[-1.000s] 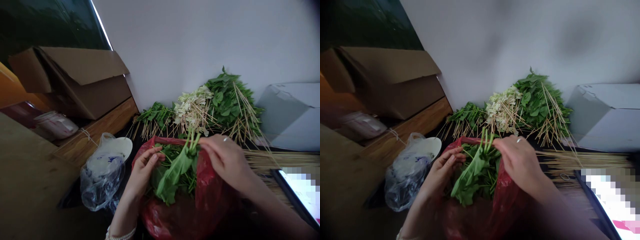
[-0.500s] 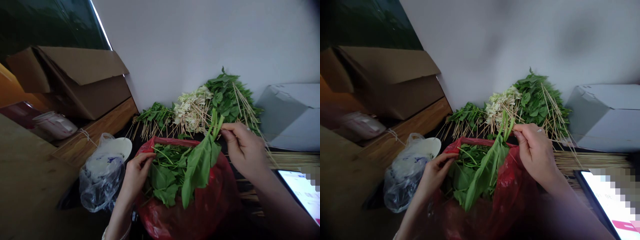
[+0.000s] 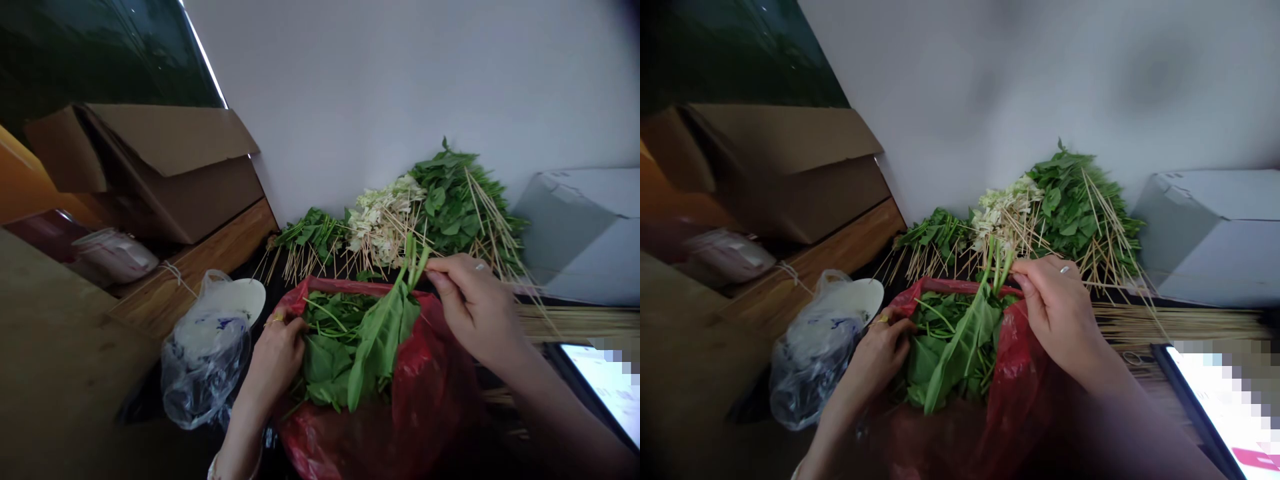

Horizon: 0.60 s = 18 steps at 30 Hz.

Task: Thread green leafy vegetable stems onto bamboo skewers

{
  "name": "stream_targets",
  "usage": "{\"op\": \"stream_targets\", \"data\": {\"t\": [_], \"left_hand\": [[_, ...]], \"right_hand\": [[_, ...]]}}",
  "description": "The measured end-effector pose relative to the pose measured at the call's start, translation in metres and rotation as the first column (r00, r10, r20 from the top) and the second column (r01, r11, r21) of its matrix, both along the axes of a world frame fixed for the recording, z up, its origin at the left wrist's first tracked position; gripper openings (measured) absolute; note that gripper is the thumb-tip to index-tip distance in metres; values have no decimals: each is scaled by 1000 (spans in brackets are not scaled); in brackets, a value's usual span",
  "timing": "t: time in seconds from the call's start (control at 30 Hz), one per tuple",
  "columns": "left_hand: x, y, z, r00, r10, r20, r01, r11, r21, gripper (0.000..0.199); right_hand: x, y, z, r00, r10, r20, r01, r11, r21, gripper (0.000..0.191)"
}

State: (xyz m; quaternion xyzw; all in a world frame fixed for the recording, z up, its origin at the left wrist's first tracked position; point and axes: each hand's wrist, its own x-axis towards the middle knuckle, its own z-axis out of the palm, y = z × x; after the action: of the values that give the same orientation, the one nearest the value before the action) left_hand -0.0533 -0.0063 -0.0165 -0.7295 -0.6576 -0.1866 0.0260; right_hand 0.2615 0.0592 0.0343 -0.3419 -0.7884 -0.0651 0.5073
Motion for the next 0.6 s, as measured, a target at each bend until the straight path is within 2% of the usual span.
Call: {"op": "stream_targets", "data": {"t": [0.1,0.17,0.27,0.33,0.4,0.5,0.6], "left_hand": [[3,-6,15,979,-49,197,32,996,89,23],[6,-9,26,933,-104,345,50,985,164,20],[13,-12,35,789,-183,586,81,977,196,16],[19,-13,35,641,-178,747,84,983,163,15],[24,-11,30,508,-121,852,68,993,101,19],[29,-7,19,406,-45,913,14,999,43,24],[34,-2,9,321,-4,947,-89,995,35,16]], "right_hand": [[-1,0,0,1000,9,8,-9,1000,4,13],[-3,0,0,1000,17,14,-17,1000,8,13],[-7,-2,-1,999,36,30,-36,999,-8,13],[-10,-4,-2,996,64,57,-62,998,-31,14],[-15,-6,-3,992,97,84,-93,995,-47,14],[-20,-9,-4,982,131,133,-125,991,-53,14],[-22,-9,-6,973,142,180,-135,990,-51,16]]}}
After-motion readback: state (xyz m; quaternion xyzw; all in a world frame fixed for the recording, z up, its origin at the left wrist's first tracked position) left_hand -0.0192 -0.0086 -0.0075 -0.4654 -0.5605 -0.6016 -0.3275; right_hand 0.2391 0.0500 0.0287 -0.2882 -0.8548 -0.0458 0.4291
